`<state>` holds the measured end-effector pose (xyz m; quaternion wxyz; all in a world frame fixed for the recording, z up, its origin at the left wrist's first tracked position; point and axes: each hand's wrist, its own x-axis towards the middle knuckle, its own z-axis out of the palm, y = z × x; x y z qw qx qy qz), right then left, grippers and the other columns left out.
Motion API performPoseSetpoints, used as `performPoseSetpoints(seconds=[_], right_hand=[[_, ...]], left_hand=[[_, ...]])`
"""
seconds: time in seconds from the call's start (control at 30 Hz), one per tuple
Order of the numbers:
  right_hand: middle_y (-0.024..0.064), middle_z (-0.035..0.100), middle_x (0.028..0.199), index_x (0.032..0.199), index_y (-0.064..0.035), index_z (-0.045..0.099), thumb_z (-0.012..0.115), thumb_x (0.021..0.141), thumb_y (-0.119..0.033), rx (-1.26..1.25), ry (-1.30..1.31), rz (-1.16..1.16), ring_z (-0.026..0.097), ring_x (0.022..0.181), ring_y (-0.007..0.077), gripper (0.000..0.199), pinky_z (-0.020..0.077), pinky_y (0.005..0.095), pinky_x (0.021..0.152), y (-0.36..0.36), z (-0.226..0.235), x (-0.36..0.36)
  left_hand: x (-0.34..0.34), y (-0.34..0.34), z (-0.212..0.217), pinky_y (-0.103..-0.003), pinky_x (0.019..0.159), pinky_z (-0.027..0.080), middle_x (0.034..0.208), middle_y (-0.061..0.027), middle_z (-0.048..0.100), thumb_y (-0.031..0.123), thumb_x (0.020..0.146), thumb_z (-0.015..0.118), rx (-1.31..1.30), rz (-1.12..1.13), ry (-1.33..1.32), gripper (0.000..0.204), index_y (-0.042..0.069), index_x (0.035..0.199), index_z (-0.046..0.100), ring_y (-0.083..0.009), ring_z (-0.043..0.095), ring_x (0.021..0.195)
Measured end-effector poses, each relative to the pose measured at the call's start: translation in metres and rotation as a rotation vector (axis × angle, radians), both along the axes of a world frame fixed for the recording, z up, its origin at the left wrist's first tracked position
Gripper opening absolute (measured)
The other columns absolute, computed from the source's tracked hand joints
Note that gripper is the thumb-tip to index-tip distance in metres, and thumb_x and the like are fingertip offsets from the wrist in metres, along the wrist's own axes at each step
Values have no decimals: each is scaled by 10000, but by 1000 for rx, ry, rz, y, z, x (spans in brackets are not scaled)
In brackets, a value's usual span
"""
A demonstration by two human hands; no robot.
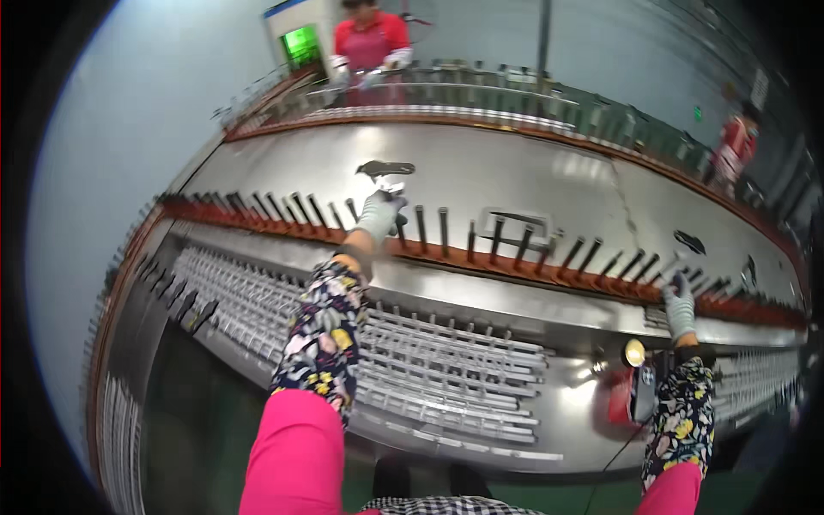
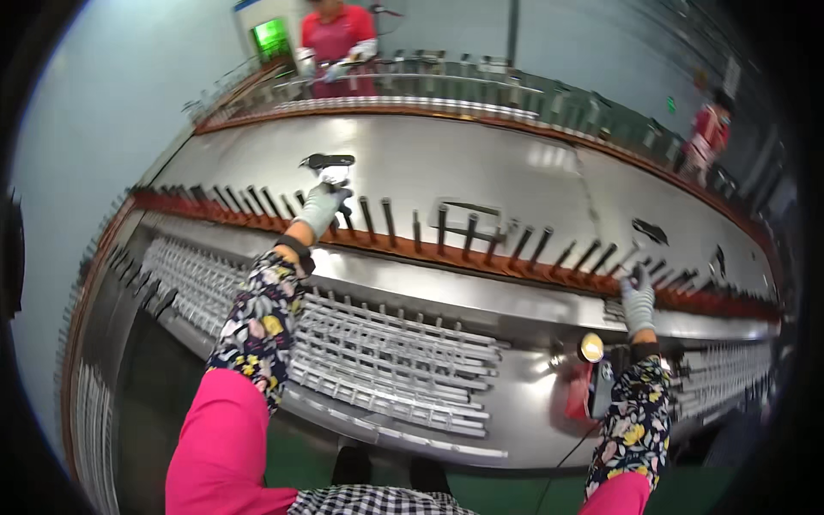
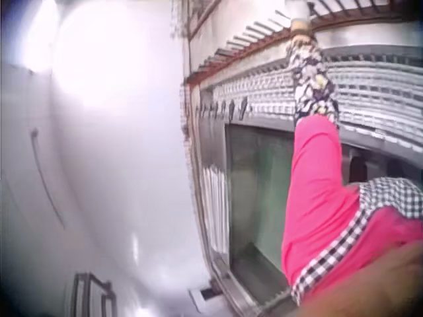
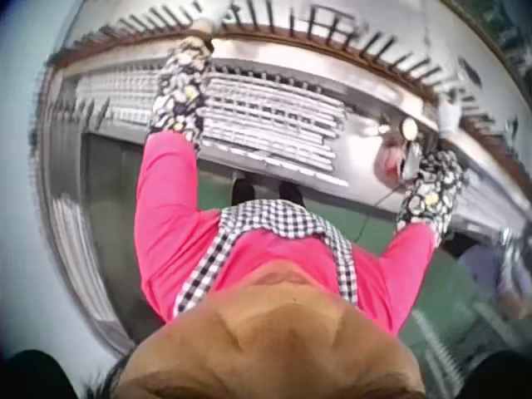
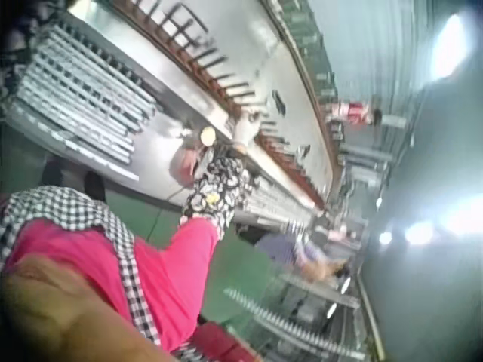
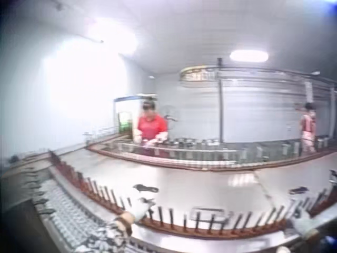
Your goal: Placing small black plastic components onto metal pins on a rotating manufacturing conveyor.
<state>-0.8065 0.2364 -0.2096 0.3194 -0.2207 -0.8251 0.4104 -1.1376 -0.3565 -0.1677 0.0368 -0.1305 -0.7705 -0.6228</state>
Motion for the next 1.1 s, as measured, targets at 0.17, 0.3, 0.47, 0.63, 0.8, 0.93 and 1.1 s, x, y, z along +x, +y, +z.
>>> performPoseSetpoints(seconds=[0.17, 0.3, 0.47, 0.63, 0.8, 0.93, 1.1], right_hand=[[18, 574, 902, 1079, -24, 529, 539, 845, -77, -299, 86, 118, 498, 666, 120, 241, 447, 243, 577, -9, -17, -82], [2, 567, 809, 992, -32, 611, 611, 814, -218, -138, 71, -5, 467, 640, 136, 258, 415, 264, 600, 69, -15, -58], [-1, 548, 1096, 1188, -77, 529, 461, 910, -271, 102, 126, -28, 478, 890, 99, 346, 402, 236, 716, -9, 93, -37], [154, 427, 1312, 1324, -78, 387, 380, 932, -153, 840, 30, 27, 430, 1178, 239, 399, 383, 323, 885, -24, 112, 76], [165, 375, 1331, 1327, -85, 387, 336, 863, 41, 863, -469, -199, 446, 1151, 231, 483, 340, 309, 967, -111, 148, 202], [97, 572, 1023, 1276, -71, 439, 376, 905, -31, 601, -413, -87, 535, 800, 138, 378, 426, 235, 684, -244, 123, 256], [53, 611, 940, 1154, -49, 517, 528, 890, -227, -247, -167, -37, 552, 693, 81, 318, 438, 195, 528, -496, 112, 204]], left_hand=[[20, -100, 104, -245, 392, 380, 682, -44, 617, 296, 879, 535, 79, 123, 475, 245, 63, 852, 606, -96, 483, 423], [170, -154, 198, -190, 394, 363, 698, -14, 601, 312, 891, 524, -27, 220, 411, 270, 59, 921, 616, -66, 471, 457], [320, -265, 175, -170, 432, 434, 907, -61, 598, 266, 881, 548, -31, 431, 214, 383, 16, 1163, 477, -82, 571, 650], [356, -307, 88, -178, 368, 395, 849, -69, 608, 272, 835, 615, -10, 561, -144, 393, 10, 1104, 498, -86, 546, 524], [292, -327, 17, -228, 427, 412, 724, -44, 600, 140, 804, 635, -350, 531, -182, 255, 10, 1011, 561, -80, 496, 468], [244, -344, -14, -227, 527, 457, 776, -34, 613, 73, 831, 594, -132, 182, -98, 161, 29, 986, 588, -73, 535, 622], [229, -356, -28, -186, 375, 347, 825, -44, 629, 124, 834, 610, -72, 59, -71, 183, 43, 992, 564, -58, 503, 483]])
